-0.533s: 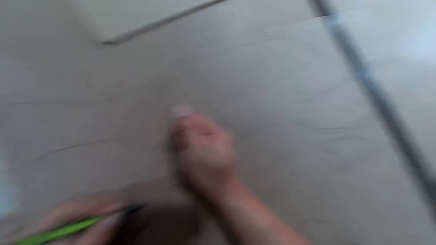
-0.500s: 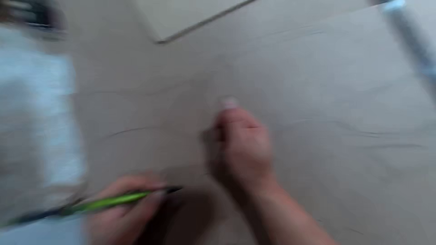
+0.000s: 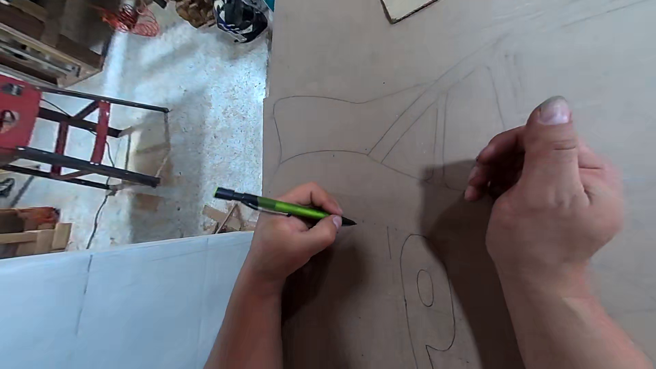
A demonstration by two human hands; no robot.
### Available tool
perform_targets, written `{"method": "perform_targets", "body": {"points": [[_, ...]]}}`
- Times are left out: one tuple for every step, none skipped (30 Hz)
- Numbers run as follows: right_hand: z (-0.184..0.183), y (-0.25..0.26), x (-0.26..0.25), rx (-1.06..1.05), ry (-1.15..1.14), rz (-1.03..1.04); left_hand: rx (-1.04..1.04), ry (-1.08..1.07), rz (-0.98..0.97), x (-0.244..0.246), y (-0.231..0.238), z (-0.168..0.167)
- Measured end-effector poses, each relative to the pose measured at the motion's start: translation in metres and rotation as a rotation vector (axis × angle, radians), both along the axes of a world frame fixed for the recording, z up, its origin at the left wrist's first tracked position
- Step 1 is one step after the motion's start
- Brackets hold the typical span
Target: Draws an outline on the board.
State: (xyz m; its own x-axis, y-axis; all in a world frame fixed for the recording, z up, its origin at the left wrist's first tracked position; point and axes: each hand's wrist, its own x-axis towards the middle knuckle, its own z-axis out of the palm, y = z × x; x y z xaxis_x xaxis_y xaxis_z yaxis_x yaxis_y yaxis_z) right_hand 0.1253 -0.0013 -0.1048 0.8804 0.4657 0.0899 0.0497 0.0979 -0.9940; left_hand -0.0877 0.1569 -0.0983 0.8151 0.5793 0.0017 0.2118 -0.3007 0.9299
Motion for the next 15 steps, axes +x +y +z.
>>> {"method": "perform_targets", "body": {"points": [[-0.0001,0.0,0.0,0.003,0.003,-0.002,-0.011,-0.002,-0.035,0.0024,0.0034,0.0],[0.0002,0.0001,0.0,0.0,0.007,-0.002,-0.026,-0.011,-0.063,0.0042,0.0062,-0.0009],[0.0005,0.0004,0.0,0.0,0.012,-0.005,-0.036,-0.019,-0.081,0.0053,0.0078,-0.0016],[0.0007,0.001,0.0,0.001,0.012,-0.009,-0.04,-0.028,-0.097,0.0055,0.0088,-0.002],[0.0005,0.002,0.0,0.001,0.01,-0.016,-0.04,-0.034,-0.107,0.0051,0.0094,-0.0024],[0.0002,0.0022,-0.0001,0.0,0.004,-0.015,-0.037,-0.036,-0.11,0.0046,0.0095,-0.0026],[-0.0002,0.0021,-0.0005,-0.001,-0.002,-0.011,-0.037,-0.039,-0.11,0.0041,0.0093,-0.0029],[-0.0007,0.002,-0.0008,0.0,-0.006,-0.008,-0.032,-0.039,-0.105,0.0041,0.009,-0.003],[-0.0007,0.0026,-0.0009,0.002,-0.008,-0.01,-0.023,-0.038,-0.099,0.0045,0.0086,-0.0029],[-0.0007,0.003,-0.0008,0.0,-0.01,-0.009,-0.018,-0.038,-0.094,0.005,0.0081,-0.0028],[-0.001,0.0032,-0.0005,-0.001,-0.016,-0.006,-0.014,-0.038,-0.091,0.0054,0.0075,-0.0027],[-0.0016,0.0033,0.0001,0.002,-0.023,-0.003,-0.008,-0.035,-0.086,0.0055,0.007,-0.0024],[-0.0019,0.0033,0.0006,-0.002,-0.028,-0.001,-0.007,-0.034,-0.079,0.0056,0.0063,-0.0023],[-0.0022,0.0033,0.001,-0.008,-0.032,-0.002,-0.006,-0.033,-0.072,0.0057,0.0056,-0.0025],[-0.0024,0.0034,0.0011,-0.013,-0.031,-0.005,0.0,-0.033,-0.074,0.0058,0.0056,-0.0026]]}}
